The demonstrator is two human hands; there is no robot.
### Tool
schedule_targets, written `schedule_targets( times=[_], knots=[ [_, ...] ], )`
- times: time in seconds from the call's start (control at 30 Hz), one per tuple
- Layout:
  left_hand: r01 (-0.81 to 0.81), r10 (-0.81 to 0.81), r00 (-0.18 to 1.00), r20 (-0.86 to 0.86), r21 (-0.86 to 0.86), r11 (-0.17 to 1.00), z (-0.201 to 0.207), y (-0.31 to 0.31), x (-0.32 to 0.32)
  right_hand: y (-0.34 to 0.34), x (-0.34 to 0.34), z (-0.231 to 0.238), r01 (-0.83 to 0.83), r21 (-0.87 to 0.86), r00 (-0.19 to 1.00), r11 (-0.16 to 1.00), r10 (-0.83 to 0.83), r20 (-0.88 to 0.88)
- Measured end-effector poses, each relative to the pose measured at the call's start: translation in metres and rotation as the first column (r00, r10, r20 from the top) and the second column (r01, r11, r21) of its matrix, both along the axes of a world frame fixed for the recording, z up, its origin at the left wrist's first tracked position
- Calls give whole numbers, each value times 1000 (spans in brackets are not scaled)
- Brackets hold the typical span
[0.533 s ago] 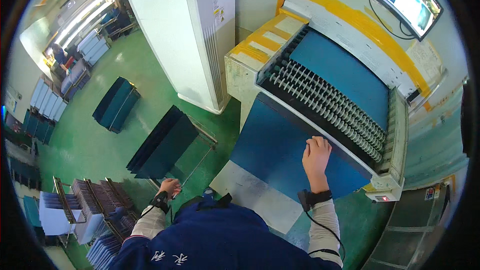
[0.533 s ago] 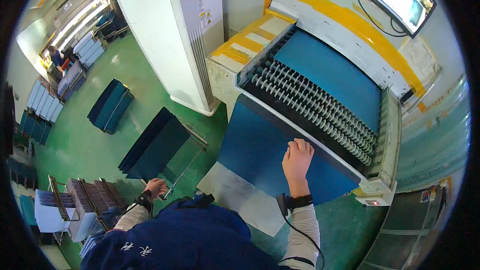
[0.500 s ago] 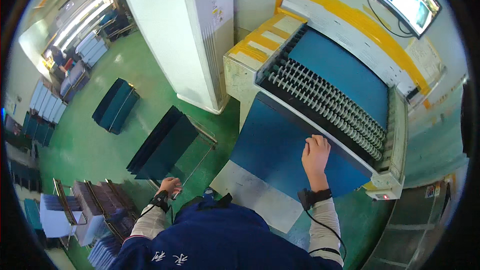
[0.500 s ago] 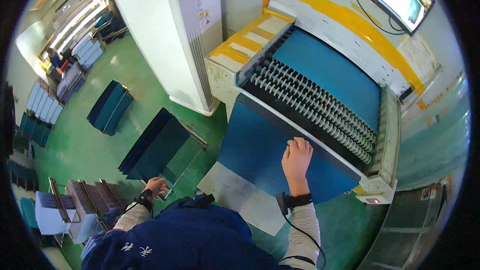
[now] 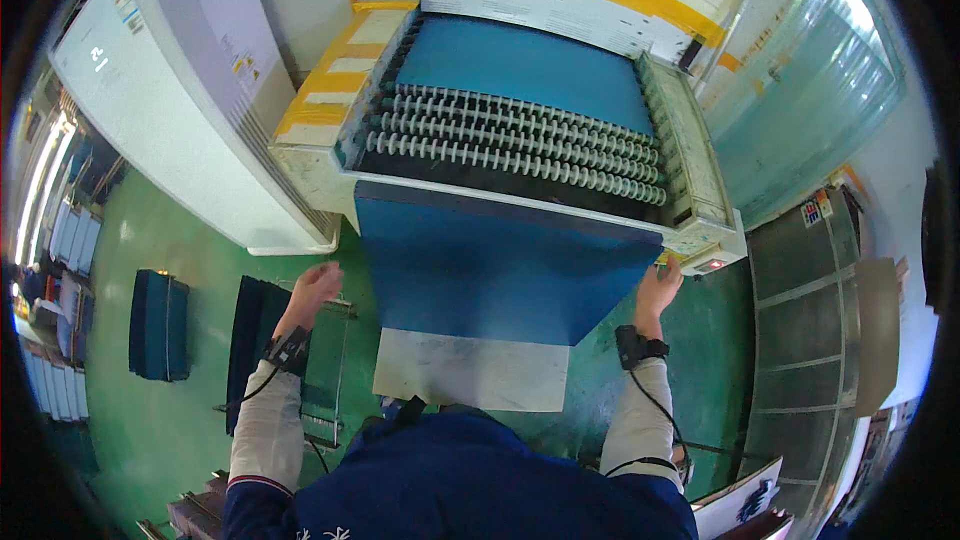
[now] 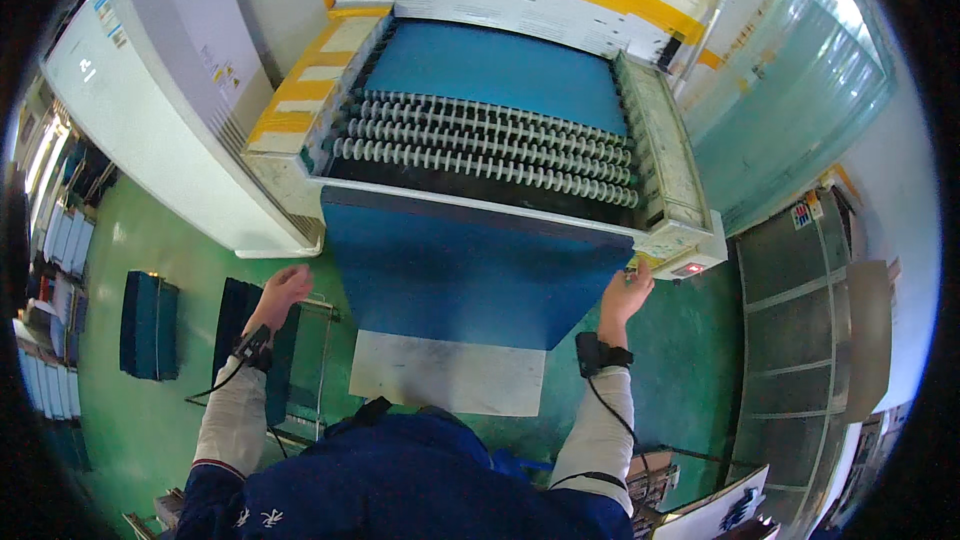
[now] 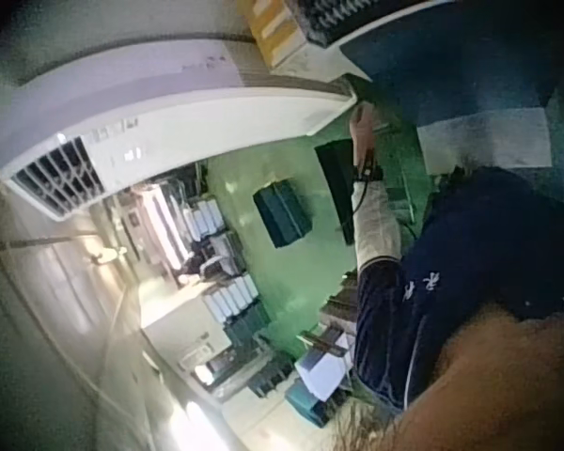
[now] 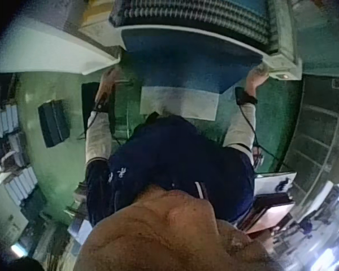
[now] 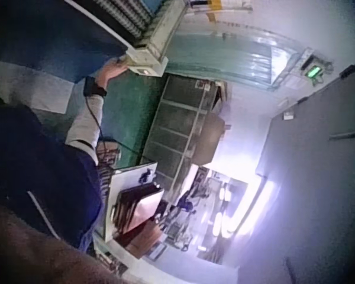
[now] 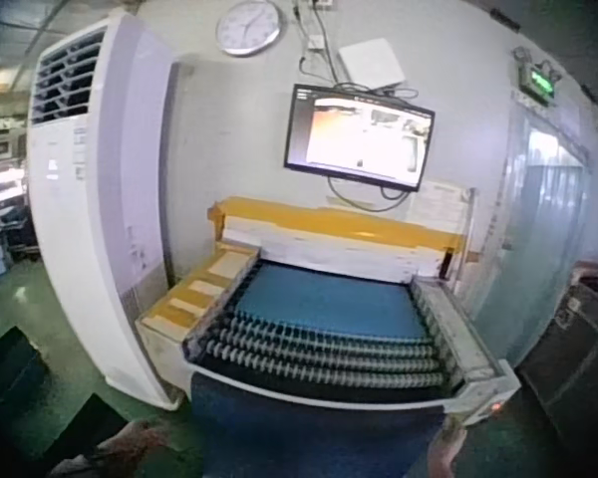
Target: Feeding blue panels or sheets into a processing machine on a fabrication floor.
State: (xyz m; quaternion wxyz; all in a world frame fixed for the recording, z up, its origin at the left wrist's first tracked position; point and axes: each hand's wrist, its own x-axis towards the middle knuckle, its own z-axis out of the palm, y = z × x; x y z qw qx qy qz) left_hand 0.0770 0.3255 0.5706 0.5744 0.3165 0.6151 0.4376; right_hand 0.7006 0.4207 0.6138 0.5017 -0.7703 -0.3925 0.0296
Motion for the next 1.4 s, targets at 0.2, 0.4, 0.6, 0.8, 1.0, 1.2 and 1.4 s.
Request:
schedule_targets(
  times=[0.2,0.4,0.6,0.8,1.0,1.2,1.4],
  knots=[
    [-33,66,990,-127,244,969,21,79,73,3,71,-49,-290,-84,898,953,241,-369],
    [-41,76,991,-107,293,955,9,86,84,8,39,-62,-270,-60,931,961,245,-272],
    [22,27,989,-143,328,944,37,76,99,5,33,-53,-176,-144,978,974,156,-141],
    [-76,88,996,-21,327,942,47,53,98,-26,13,-14,-250,-6,897,968,229,-378],
    [-258,270,955,-122,100,961,57,24,91,-51,41,-19,-279,-34,891,960,245,-381],
    [-198,201,979,-12,134,971,67,6,87,-70,48,-29,-242,-51,922,969,213,-322],
    [-63,66,998,-13,166,984,44,-16,58,-94,-35,72,-100,-45,909,994,110,403]
  ],
)
